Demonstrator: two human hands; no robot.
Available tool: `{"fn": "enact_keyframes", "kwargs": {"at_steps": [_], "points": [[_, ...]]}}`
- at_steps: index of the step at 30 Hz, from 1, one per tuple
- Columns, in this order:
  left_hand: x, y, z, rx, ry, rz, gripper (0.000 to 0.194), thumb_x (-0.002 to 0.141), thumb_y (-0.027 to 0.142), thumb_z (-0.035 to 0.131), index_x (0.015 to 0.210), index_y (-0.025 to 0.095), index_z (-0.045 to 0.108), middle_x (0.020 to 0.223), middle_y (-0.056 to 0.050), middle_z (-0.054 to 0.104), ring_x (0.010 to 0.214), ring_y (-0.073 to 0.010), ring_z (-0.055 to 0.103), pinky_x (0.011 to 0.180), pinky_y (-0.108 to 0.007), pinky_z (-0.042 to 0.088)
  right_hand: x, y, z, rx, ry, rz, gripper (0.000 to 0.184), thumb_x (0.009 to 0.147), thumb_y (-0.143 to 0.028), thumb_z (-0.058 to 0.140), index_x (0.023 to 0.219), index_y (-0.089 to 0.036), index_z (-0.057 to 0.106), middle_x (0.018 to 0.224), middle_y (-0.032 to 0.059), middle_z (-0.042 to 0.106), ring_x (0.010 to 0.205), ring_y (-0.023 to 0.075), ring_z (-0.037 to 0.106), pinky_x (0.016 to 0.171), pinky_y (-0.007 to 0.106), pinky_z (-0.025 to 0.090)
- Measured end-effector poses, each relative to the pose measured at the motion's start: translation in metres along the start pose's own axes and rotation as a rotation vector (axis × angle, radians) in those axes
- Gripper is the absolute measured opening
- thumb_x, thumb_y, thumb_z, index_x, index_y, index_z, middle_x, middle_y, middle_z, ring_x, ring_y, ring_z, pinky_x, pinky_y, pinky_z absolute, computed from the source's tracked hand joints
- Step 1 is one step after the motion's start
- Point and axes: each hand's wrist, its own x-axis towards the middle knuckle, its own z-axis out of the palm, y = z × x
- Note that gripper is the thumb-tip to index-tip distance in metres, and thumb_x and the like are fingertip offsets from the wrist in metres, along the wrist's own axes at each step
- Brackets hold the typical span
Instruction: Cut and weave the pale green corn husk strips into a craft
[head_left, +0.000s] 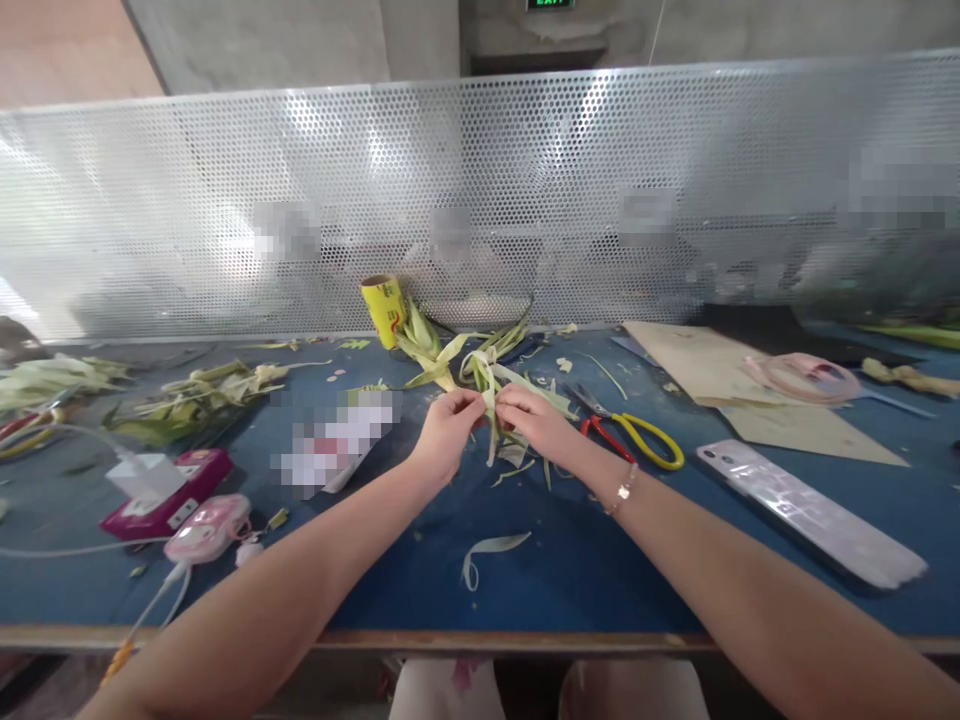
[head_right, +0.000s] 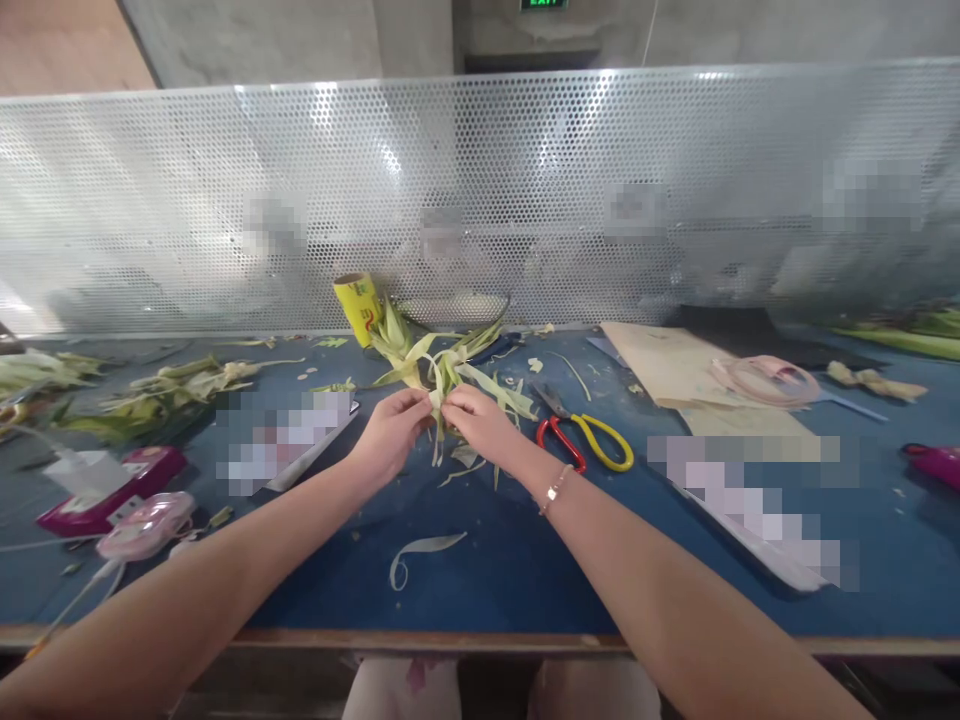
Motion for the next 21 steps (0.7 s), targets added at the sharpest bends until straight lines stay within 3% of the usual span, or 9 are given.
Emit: {"fn": "enact_keyframes", "kwargs": {"at_steps": [4,7,12,21], "points": [[-0.002,0.0,-0.001,0.187,0.029,0.087,0.011,0.074,0.026,0.06,0.071,0.016,0.057,0.061,0.004,0.049,0.055,-0.0076,0.041,0.053,-0.022,0.032,-0.002,0.001,0.003,0.04,0.09,0.126,0.028,0.086,-0.044,0.041,0.068,-0.023,0.043,0.071,-0.0011,0.043,0.07,0.0167,0.046,0.069,0.033,0.037],[-0.003,0.001,0.0,0.288,0.003,0.138,0.01,0.08,0.024,0.054,0.072,0.017,0.054,0.064,0.004,0.048,0.058,-0.0085,0.043,0.056,-0.022,0.034,-0.004,0.004,0.005,0.081,0.112,0.186,0.029,0.09,-0.05,0.035,0.079,-0.024,0.043,0.073,-0.0016,0.045,0.07,0.0165,0.048,0.068,0.033,0.039],[-0.007,0.003,0.001,0.373,-0.02,0.208,0.01,0.084,0.021,0.049,0.074,0.019,0.05,0.066,0.004,0.049,0.06,-0.0092,0.046,0.059,-0.022,0.038,-0.006,0.004,0.008,0.01,0.164,0.125,0.029,0.093,-0.048,0.031,0.08,-0.024,0.043,0.074,-0.001,0.046,0.07,0.0166,0.047,0.067,0.033,0.039],[-0.015,0.005,0.007,0.366,0.05,0.282,0.014,0.086,0.018,0.05,0.073,0.02,0.047,0.064,0.004,0.046,0.061,-0.0089,0.044,0.061,-0.021,0.037,-0.008,-0.006,0.021,-0.129,0.259,0.001,0.021,0.095,-0.036,0.034,0.079,-0.025,0.042,0.071,0.0009,0.05,0.068,0.0186,0.048,0.066,0.033,0.033]]}}
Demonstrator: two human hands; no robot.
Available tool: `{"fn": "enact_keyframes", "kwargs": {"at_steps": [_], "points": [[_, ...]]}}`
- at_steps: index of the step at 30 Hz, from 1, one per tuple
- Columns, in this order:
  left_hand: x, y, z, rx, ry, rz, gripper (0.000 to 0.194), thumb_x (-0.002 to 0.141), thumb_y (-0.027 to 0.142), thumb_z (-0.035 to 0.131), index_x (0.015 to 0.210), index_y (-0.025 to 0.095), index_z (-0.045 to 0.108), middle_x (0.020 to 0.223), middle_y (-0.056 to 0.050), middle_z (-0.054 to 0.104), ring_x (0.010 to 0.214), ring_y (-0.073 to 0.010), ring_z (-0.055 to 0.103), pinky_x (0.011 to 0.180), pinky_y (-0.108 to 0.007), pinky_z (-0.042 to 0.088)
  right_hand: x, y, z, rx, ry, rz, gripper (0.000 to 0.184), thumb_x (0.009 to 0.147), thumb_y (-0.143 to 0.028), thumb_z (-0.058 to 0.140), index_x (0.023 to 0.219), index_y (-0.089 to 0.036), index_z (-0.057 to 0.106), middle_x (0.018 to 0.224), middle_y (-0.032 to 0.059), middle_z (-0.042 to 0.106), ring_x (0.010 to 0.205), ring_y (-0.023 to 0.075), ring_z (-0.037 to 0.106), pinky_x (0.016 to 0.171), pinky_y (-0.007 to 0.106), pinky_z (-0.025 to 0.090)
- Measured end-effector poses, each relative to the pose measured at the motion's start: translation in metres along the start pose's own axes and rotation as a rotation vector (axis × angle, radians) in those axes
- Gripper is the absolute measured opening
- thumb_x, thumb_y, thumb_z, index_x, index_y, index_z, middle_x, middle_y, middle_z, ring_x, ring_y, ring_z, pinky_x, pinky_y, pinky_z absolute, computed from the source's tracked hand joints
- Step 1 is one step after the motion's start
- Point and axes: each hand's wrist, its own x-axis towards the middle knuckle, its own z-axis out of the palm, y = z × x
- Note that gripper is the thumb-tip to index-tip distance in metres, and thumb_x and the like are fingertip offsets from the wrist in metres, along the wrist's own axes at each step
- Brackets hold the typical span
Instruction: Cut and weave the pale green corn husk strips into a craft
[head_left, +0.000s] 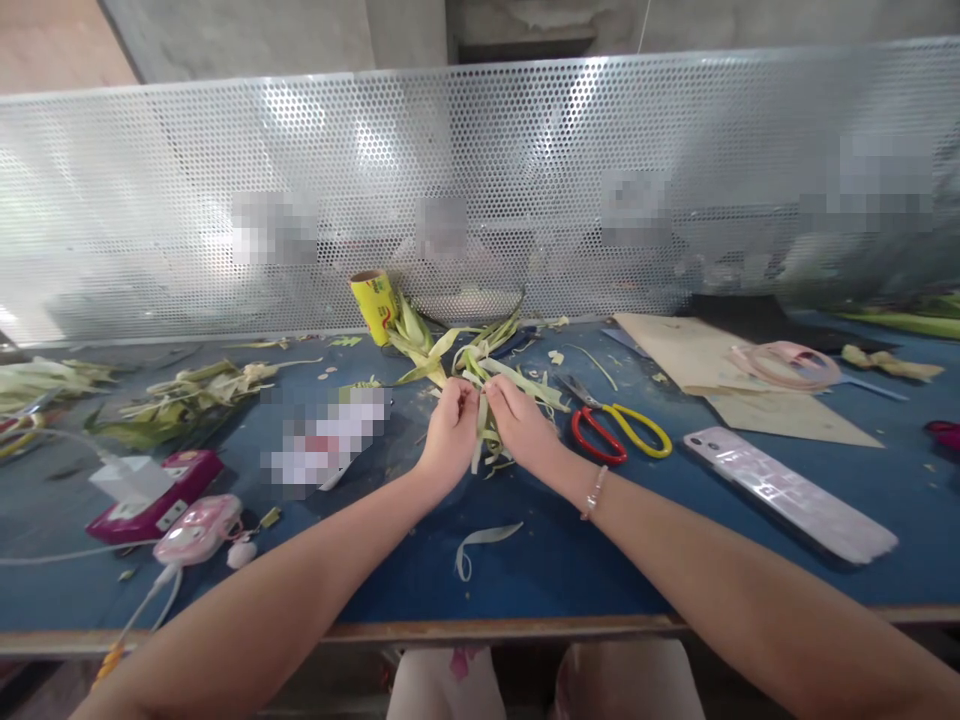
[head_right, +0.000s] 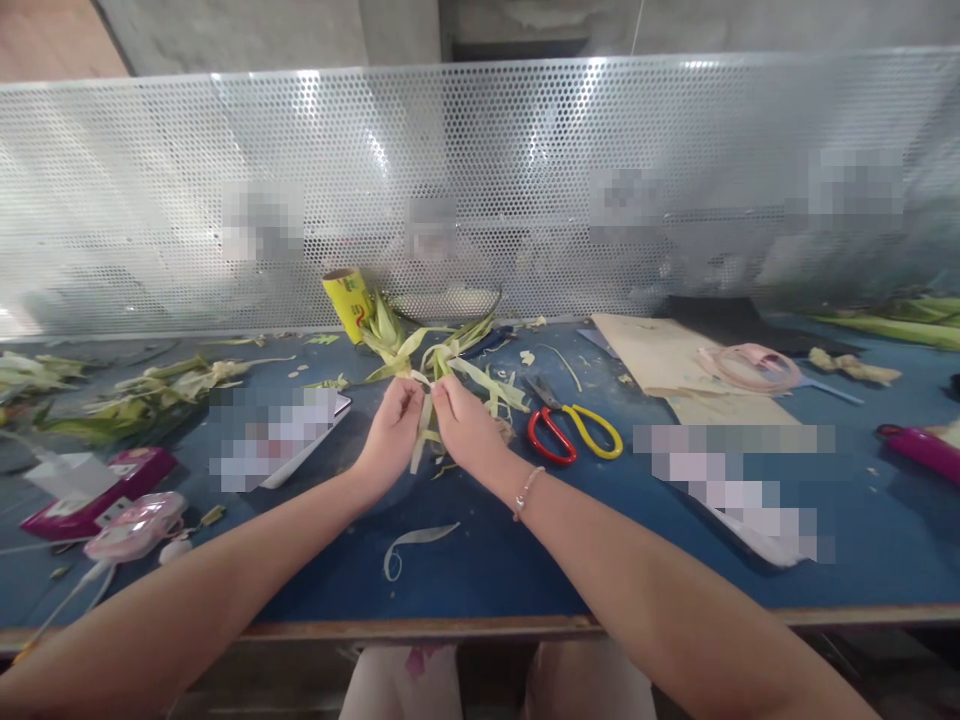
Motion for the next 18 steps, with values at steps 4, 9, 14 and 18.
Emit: {"fn": "enact_keyframes", "kwargs": {"at_steps": [4,9,14,18], "points": [[-0.002,-0.001,-0.002,0.049,0.009,-0.021,0.014,0.088,0.024,0.049,0.075,0.021,0.044,0.062,0.004,0.045,0.057,-0.0091,0.043,0.056,-0.022,0.035,0.001,0.0,0.001,-0.012,0.059,-0.056,0.016,0.094,-0.035,0.037,0.082,-0.025,0.04,0.073,0.0007,0.05,0.068,0.0184,0.048,0.065,0.033,0.033],[-0.006,-0.003,0.002,-0.012,-0.033,-0.128,0.016,0.09,0.034,0.046,0.081,0.023,0.039,0.059,0.007,0.043,0.045,-0.0069,0.041,0.047,-0.021,0.034,0.002,-0.001,-0.002,-0.073,0.121,-0.08,0.013,0.093,-0.032,0.036,0.083,-0.025,0.036,0.074,0.0007,0.047,0.066,0.018,0.045,0.064,0.033,0.032],[-0.011,0.004,0.011,-0.14,0.004,-0.246,0.019,0.091,0.039,0.043,0.084,0.024,0.034,0.058,0.009,0.044,0.036,-0.0069,0.042,0.039,-0.021,0.035,-0.001,-0.006,0.002,-0.055,0.171,-0.058,0.011,0.093,-0.031,0.037,0.084,-0.025,0.035,0.076,0.0011,0.046,0.067,0.0178,0.044,0.065,0.034,0.033],[-0.009,0.004,0.009,-0.166,0.063,-0.208,0.02,0.09,0.039,0.046,0.084,0.024,0.035,0.052,0.011,0.038,0.032,-0.0051,0.035,0.035,-0.019,0.027,-0.005,-0.012,0.005,0.069,0.118,-0.054,0.012,0.092,-0.032,0.038,0.083,-0.025,0.036,0.072,-0.0006,0.041,0.065,0.0167,0.042,0.064,0.033,0.034]]}}
